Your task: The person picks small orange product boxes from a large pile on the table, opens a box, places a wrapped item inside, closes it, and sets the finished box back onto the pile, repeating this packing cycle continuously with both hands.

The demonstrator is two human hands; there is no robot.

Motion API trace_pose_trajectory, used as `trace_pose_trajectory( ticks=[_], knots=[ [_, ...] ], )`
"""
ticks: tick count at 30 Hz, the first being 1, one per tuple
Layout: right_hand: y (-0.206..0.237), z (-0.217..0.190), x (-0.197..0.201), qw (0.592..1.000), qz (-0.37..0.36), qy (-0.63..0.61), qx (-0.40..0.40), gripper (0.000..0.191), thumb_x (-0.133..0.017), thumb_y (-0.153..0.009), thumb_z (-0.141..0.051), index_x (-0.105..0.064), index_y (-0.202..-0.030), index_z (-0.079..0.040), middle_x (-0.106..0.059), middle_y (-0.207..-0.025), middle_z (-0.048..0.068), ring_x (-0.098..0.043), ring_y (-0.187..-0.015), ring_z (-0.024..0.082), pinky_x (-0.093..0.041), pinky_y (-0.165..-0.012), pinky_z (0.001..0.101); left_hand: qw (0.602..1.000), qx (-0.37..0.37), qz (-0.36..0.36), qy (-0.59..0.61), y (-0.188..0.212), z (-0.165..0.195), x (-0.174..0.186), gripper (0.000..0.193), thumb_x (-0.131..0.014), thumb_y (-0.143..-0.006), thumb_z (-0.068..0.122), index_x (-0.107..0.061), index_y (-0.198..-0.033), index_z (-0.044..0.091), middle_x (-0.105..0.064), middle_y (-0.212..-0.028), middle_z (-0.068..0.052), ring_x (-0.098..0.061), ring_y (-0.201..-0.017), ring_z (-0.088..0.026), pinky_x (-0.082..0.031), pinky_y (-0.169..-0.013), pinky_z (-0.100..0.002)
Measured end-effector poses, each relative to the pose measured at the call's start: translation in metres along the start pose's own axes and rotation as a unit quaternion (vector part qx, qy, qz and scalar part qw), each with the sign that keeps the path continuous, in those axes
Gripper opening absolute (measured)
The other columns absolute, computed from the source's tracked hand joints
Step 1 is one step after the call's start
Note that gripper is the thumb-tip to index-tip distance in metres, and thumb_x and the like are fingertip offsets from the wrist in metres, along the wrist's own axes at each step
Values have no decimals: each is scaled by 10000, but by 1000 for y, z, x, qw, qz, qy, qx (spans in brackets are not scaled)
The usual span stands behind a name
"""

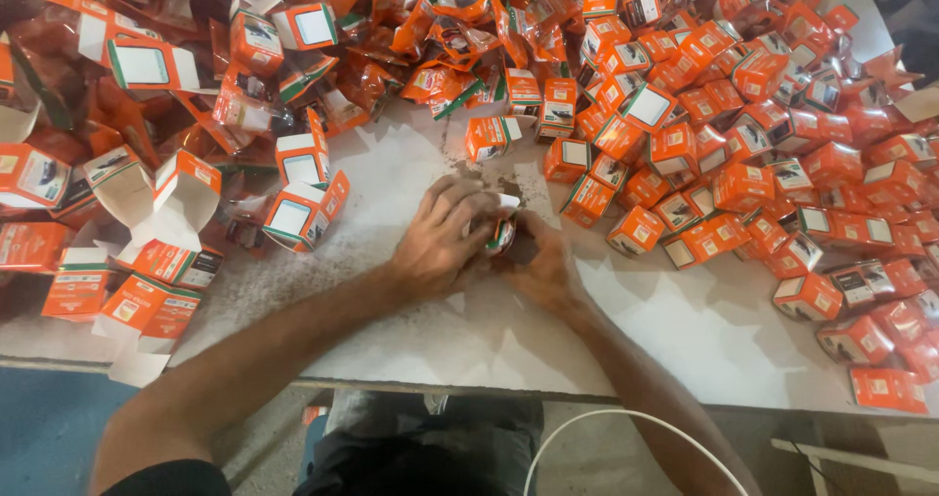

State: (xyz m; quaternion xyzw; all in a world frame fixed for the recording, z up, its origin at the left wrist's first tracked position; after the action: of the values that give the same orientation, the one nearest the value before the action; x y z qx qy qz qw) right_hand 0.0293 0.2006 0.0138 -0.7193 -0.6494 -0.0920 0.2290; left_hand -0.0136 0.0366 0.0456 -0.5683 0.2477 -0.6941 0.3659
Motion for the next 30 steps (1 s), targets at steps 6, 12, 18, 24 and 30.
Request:
trace_pose_trajectory(
  ticks=[6, 12, 18, 24, 30],
  knots=[
    [-3, -7, 13, 999, -4, 29, 20, 590, -844, -780, -57, -605, -1318, -15, -737, -1137, 99, -693, -1028, 152, -574, -918, 329, 987, 160, 6, -15, -24, -4, -12, 213, -775, -792, 149, -782, -972, 35, -216, -1599, -337, -186, -1478, -580, -180, -1149, -718],
    [-4, -17, 11, 981, 25, 158, 108, 621, -866, -748, -96, -595, -1297, 6, -687, -1183, 193, -699, -1057, 331, -554, -911, 392, 930, 330, 75, 145, -10, -25, -16, 432, -706, -808, 136, -659, -1211, -10, -391, -1503, -284, -519, -1239, -422, -452, -1079, -519],
    [-1, -22, 1, 985, 12, 142, 102, 635, -912, -774, -173, -595, -1300, -15, -701, -1157, 163, -713, -1038, 316, -560, -896, 386, 854, 446, -77, 259, 6, -55, -36, 327, -714, -842, 179, -708, -1151, 72, -754, -931, -114, -710, -733, -278, -570, -696, -405],
    [-11, -14, -2, 989, 45, 37, 135, 665, -891, -835, -106, -499, -1370, -52, -663, -1305, 127, -696, -1158, 240, -573, -992, 345, 884, 428, -35, 185, 3, -71, -43, 276, -741, -811, 143, -633, -1022, 3, -697, -879, -181, -695, -794, -292, -539, -703, -435],
    [-31, -7, -3, 980, 12, 126, 151, 498, -810, -855, -47, -629, -1318, -11, -643, -1350, 183, -700, -1167, 313, -594, -953, 379, 800, 420, -66, 422, 5, -99, -62, 337, -680, -797, 110, -590, -1112, 29, -660, -897, -117, -666, -765, -187, -569, -643, -363]
  ],
)
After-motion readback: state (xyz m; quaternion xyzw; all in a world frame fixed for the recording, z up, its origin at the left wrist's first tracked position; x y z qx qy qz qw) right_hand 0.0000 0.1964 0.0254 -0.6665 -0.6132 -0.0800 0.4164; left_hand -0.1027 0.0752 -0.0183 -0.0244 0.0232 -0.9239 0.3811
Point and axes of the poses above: each hand's wrist, its own y-axis away from the middle knuckle, its own x-axis out of the back of the hand, z = x × y, the point moved 6 cm from there along -y, towards the middle knuckle
